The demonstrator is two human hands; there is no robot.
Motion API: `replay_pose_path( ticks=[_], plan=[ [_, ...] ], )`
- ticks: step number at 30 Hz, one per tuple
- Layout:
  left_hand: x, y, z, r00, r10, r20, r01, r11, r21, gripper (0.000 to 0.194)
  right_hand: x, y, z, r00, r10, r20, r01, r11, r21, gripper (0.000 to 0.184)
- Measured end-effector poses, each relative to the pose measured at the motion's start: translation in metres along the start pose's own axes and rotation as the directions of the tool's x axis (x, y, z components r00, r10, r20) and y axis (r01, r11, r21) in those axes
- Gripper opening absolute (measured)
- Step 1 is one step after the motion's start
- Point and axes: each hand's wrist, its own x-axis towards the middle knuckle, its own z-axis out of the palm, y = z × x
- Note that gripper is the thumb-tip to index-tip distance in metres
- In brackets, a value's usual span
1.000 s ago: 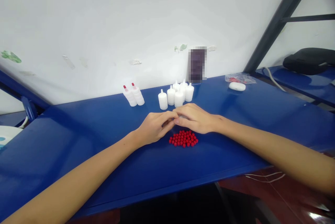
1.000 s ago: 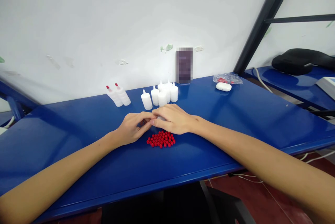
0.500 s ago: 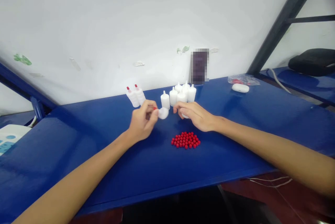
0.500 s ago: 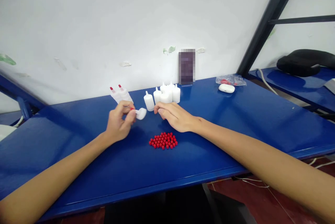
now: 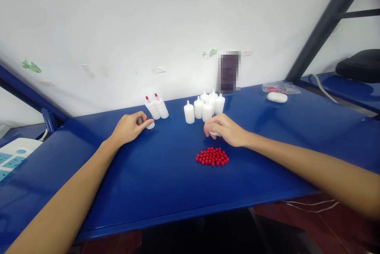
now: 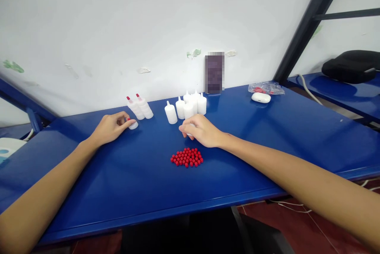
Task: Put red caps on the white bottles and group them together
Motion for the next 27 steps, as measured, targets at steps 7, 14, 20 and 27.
replay_pose_path(
  ticks=[7, 14, 20, 27],
  plan=[
    [-0.002, 0.005, -0.009, 1.0, 0.028, -0.013, -0.028, 0.999, -0.035, 0.048, -0.003, -0.001, 0.002, 0.997, 0.006, -0.079, 0.0, 0.997, 0.078, 0.026],
    [-0.004, 0.008, -0.006, 0.991, 0.109, 0.076, -0.105, 0.993, -0.054, 0.043, -0.001, 0.0, 0.0, 0.983, 0.063, -0.174, -0.04, 0.99, 0.137, 0.034],
    [-0.012, 0.041, -0.004, 0.924, 0.251, -0.288, -0.278, 0.959, -0.055, 0.04, -0.002, 0.004, -0.001, 0.983, 0.069, -0.169, -0.052, 0.994, 0.1, 0.04],
    [-0.033, 0.122, 0.008, 0.789, 0.577, 0.211, -0.554, 0.817, -0.159, 0.019, -0.004, 0.002, 0.005, 0.982, -0.038, -0.183, 0.044, 0.999, 0.03, 0.037]
  ],
)
